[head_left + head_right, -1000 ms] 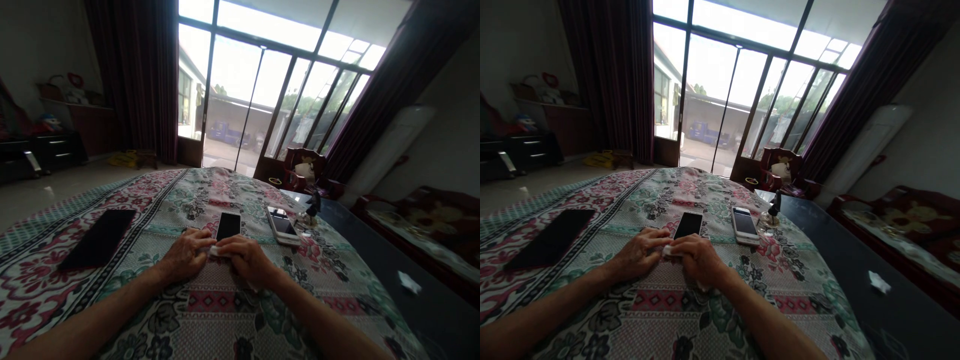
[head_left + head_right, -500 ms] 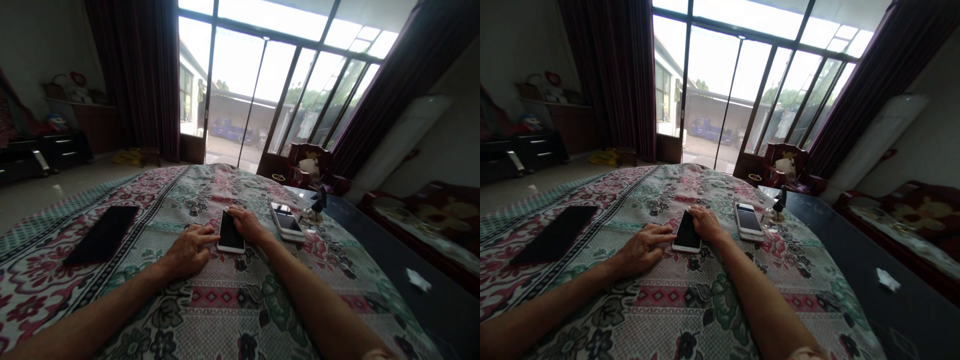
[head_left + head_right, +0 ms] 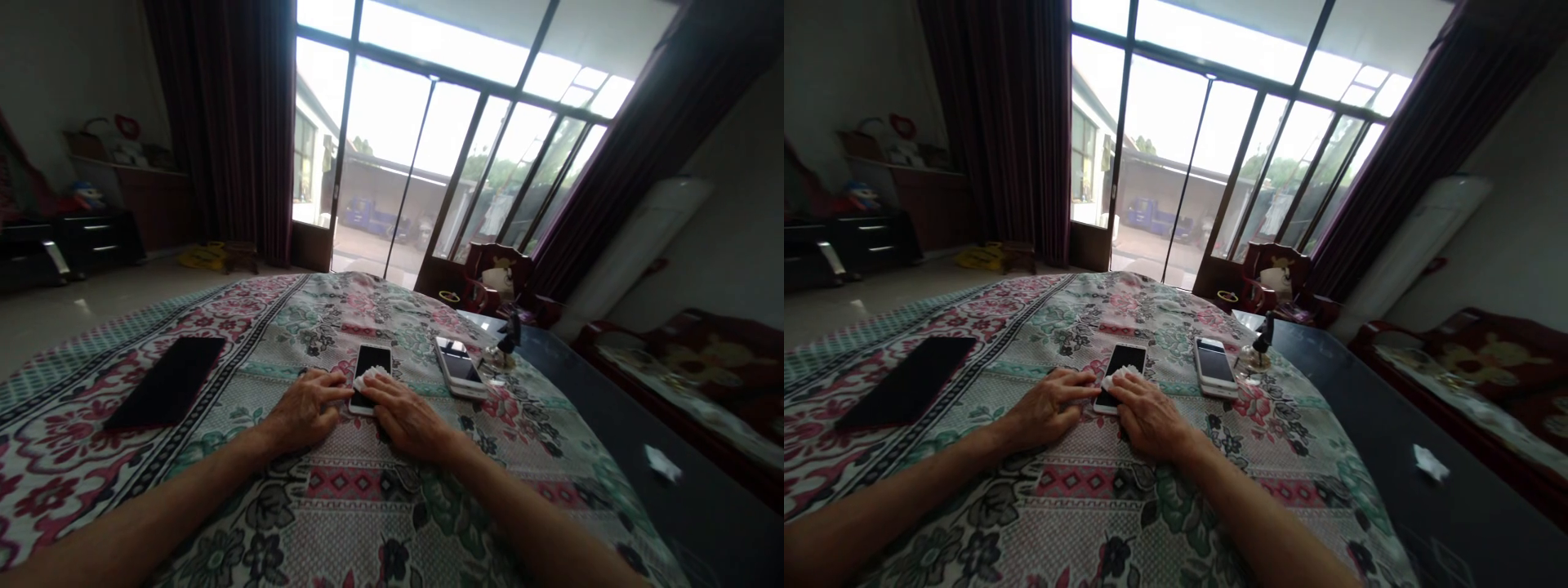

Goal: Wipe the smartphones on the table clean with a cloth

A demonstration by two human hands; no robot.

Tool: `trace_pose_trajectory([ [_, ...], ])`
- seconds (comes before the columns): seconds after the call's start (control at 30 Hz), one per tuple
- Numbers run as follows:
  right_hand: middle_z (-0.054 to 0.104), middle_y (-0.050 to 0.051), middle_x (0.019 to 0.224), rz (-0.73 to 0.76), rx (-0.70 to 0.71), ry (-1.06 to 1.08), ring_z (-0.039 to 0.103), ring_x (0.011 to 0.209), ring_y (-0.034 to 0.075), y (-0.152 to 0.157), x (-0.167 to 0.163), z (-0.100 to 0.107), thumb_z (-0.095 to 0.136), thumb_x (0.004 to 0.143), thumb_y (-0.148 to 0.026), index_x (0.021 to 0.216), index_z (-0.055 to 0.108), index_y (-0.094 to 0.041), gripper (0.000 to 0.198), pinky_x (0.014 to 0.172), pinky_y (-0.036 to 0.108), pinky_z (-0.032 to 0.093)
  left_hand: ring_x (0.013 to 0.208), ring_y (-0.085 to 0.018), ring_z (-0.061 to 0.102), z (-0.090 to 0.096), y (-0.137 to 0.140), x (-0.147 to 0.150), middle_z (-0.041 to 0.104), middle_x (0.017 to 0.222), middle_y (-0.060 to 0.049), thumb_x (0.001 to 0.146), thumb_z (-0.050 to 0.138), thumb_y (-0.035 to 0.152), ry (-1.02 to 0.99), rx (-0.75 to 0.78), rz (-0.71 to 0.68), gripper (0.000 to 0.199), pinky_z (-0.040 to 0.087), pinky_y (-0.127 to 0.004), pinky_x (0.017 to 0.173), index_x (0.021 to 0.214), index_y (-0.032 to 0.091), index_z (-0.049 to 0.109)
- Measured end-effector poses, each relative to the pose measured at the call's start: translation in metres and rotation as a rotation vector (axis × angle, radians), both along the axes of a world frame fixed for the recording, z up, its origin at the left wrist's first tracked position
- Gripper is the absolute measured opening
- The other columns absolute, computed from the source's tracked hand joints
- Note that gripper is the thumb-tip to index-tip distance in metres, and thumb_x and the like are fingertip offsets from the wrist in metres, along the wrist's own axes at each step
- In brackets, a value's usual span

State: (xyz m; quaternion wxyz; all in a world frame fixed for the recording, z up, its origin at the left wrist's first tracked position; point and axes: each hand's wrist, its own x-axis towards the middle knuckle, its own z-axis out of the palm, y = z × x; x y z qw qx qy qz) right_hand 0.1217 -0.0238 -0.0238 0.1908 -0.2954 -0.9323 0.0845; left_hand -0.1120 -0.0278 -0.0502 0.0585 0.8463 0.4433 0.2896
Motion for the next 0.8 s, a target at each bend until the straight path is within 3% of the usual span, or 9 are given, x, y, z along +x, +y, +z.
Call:
trace_pose_trajectory([
  [0.17, 0.05, 0.008, 0.145, 0.054, -0.012, 0.013, 0.039, 0.138, 0.02, -0.029, 0.001, 0.003, 0.041, 0.09, -0.01, 0.137, 0.051, -0.019, 0.048, 0.118, 0.044, 0.03, 0.112, -0.024, 0.059, 0.001, -0.001, 0.0, 0.068, 0.123, -0.003, 0.072, 0.054, 0.011, -0.003, -0.009, -0.001, 0.046, 0.044, -0.042, 0.104, 0.111, 0.027, 0.074],
  [0.3, 0.051, 0.007, 0.144, 0.067, -0.04, 0.023, 0.038, 0.139, 0.021, -0.038, 0.006, -0.001, 0.043, 0.08, -0.003, 0.132, 0.056, -0.02, 0.056, 0.116, 0.045, 0.033, 0.113, -0.025, 0.058, 0.0, -0.002, 0.0, 0.068, 0.124, -0.005, 0.072, 0.055, 0.012, -0.026, -0.024, 0.012, 0.045, 0.043, -0.043, 0.104, 0.111, 0.025, 0.074],
  [0.4, 0.062, 0.005, 0.132, 0.098, -0.069, 0.144, 0.05, 0.13, 0.017, -0.033, 0.011, -0.004, 0.038, 0.077, 0.001, 0.12, 0.063, -0.022, 0.055, 0.11, 0.044, 0.042, 0.114, -0.025, 0.058, -0.001, -0.001, 0.0, 0.068, 0.124, -0.004, 0.072, 0.055, 0.012, -0.019, -0.024, 0.014, 0.045, 0.044, -0.043, 0.103, 0.111, 0.025, 0.073],
  [0.47, 0.066, 0.004, 0.125, 0.095, -0.078, 0.24, 0.058, 0.121, 0.015, -0.022, 0.013, -0.002, 0.036, 0.077, 0.002, 0.114, 0.065, -0.024, 0.053, 0.103, 0.04, 0.048, 0.113, -0.024, 0.057, 0.0, -0.001, 0.0, 0.068, 0.123, -0.003, 0.072, 0.054, 0.011, -0.014, -0.023, 0.011, 0.047, 0.045, -0.043, 0.102, 0.112, 0.026, 0.073],
  [0.57, 0.064, 0.005, 0.129, -0.01, -0.039, 0.303, 0.059, 0.12, 0.016, 0.009, 0.008, 0.005, 0.038, 0.076, 0.001, 0.115, 0.064, -0.023, 0.053, 0.102, 0.04, 0.049, 0.111, -0.024, 0.057, 0.001, -0.001, 0.0, 0.069, 0.12, -0.003, 0.071, 0.052, 0.01, -0.01, -0.016, -0.014, 0.048, 0.045, -0.044, 0.101, 0.111, 0.027, 0.073],
  [0.8, 0.062, 0.009, 0.131, -0.258, 0.024, 0.151, 0.057, 0.122, 0.023, 0.088, -0.026, 0.007, 0.042, 0.071, 0.005, 0.122, 0.062, -0.019, 0.06, 0.105, 0.044, 0.045, 0.11, -0.024, 0.058, 0.0, -0.001, 0.0, 0.069, 0.118, -0.003, 0.072, 0.05, 0.01, -0.032, 0.005, -0.023, 0.048, 0.046, -0.046, 0.099, 0.11, 0.028, 0.073],
])
